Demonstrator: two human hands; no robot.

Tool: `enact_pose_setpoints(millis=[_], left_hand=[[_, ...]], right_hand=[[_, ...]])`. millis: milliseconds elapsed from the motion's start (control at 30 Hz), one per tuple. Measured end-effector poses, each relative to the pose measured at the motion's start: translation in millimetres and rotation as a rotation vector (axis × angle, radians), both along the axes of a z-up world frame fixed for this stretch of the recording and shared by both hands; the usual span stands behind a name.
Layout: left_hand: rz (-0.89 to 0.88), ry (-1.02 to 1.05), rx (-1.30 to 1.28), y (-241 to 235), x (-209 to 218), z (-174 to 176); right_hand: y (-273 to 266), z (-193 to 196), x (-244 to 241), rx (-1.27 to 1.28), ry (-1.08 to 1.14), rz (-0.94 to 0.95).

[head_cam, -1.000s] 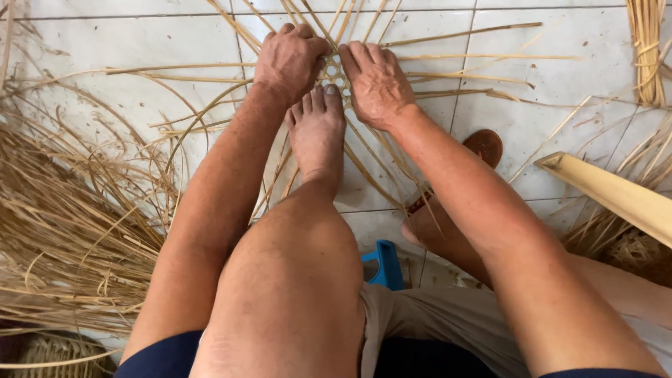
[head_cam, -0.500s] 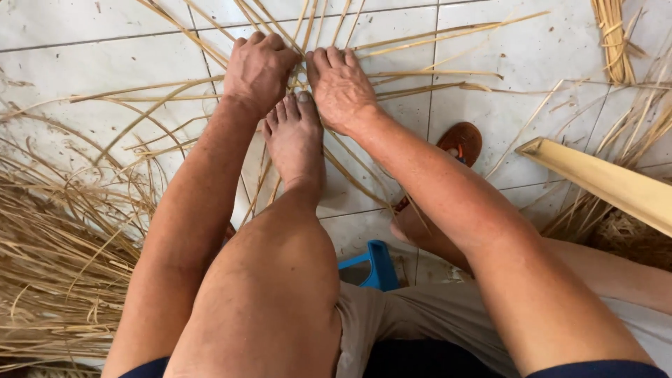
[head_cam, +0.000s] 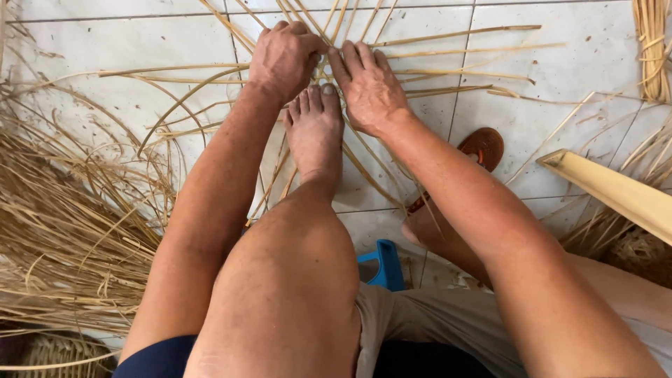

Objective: The person sits on a tiled floor and weaves thin bamboo strips by hand into a circular pattern. They repeatedly interlace the strips, pulling them tight to form a growing woven mat.

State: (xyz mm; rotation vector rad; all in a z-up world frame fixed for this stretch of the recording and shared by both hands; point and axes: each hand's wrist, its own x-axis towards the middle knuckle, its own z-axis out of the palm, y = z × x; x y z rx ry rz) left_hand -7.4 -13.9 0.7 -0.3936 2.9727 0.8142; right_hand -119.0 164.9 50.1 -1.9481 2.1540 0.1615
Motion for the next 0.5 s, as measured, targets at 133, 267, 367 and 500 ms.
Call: enact_pose_setpoints(millis=[133, 267, 367, 500], left_hand=[[0.019, 0.027, -0.005, -2.6, 0.0, -11.4], [0.040, 0.049, 0.040, -4.0, -0.8, -12.9], [0.046, 0.008, 0.058, -3.0, -0.8, -6.5], [0.031, -0.041, 0.021, -3.0, -2.2, -6.6]], right_hand=[[-8.8, -0.6, 4.3, 0.189, -0.004, -0.008], [-17.2, -2.2, 10.5, 0.171, 0.088, -0.044], [-21.3, -3.2, 14.4, 0.209, 0.110, -0.076], [-24.9, -6.8, 15.1, 0.167, 0.169, -0.087]])
